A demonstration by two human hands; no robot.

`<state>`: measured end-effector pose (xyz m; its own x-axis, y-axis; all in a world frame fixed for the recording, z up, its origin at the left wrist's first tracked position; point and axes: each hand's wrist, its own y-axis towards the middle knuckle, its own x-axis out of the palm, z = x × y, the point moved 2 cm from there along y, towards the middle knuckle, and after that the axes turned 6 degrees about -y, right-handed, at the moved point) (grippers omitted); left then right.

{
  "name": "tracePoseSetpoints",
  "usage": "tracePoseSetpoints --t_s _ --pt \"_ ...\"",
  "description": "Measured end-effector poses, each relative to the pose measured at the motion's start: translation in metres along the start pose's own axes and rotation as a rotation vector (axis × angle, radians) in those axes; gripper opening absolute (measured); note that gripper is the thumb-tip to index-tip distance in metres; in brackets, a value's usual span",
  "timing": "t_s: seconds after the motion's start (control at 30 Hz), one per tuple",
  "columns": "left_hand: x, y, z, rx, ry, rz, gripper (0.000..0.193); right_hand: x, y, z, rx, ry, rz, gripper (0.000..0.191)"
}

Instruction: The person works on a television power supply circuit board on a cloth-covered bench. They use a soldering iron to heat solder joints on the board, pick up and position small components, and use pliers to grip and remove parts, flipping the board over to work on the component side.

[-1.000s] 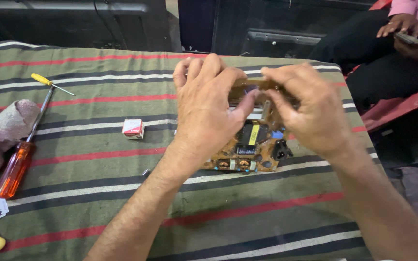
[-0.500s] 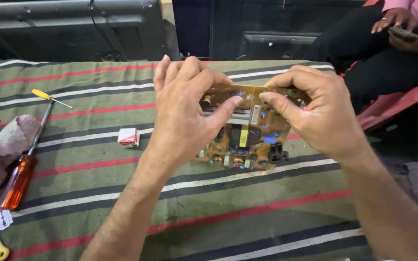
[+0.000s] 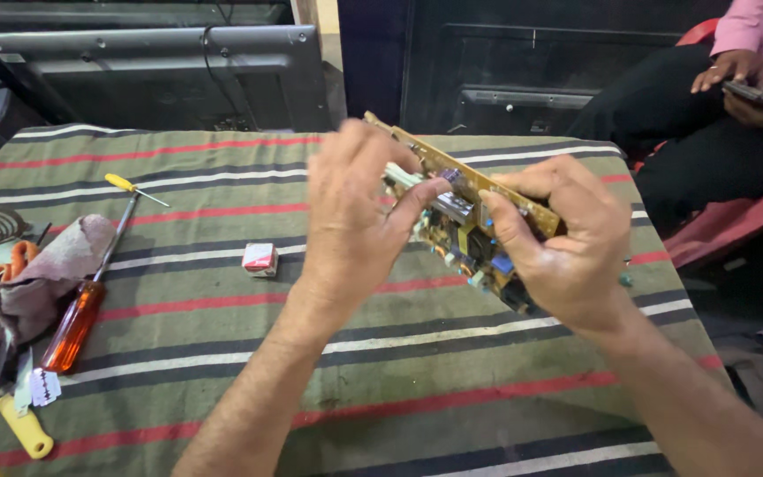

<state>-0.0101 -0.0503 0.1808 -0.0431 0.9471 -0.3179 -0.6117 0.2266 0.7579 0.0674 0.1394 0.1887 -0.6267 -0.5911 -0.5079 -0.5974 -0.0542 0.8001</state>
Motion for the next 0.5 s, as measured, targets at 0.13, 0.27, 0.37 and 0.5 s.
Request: tracePoseSetpoints --t_s 0.13,0.27,0.37,0.5 --pt "0.011 -0.008 0.001 -0.08 -0.189 0.0 0.011 0.009 -0.009 -0.004 0.022 -0.025 0.065 0.017" --pt "0.026 -0.022 -0.003 -0.236 -0.343 0.09 0.008 0.017 -0.015 -0.008 -0.115 -0.121 0.075 0.023" --pt "0.037 -0.035 -0.013 -0.432 -0.548 0.139 0.011 0.029 -0.019 -0.012 -0.181 -0.161 0.063 0.028" --pt "0.035 -0.056 -0.033 -0.673 -0.973 0.192 0.021 0.046 -0.027 -0.022 -0.291 -0.192 0.006 0.032"
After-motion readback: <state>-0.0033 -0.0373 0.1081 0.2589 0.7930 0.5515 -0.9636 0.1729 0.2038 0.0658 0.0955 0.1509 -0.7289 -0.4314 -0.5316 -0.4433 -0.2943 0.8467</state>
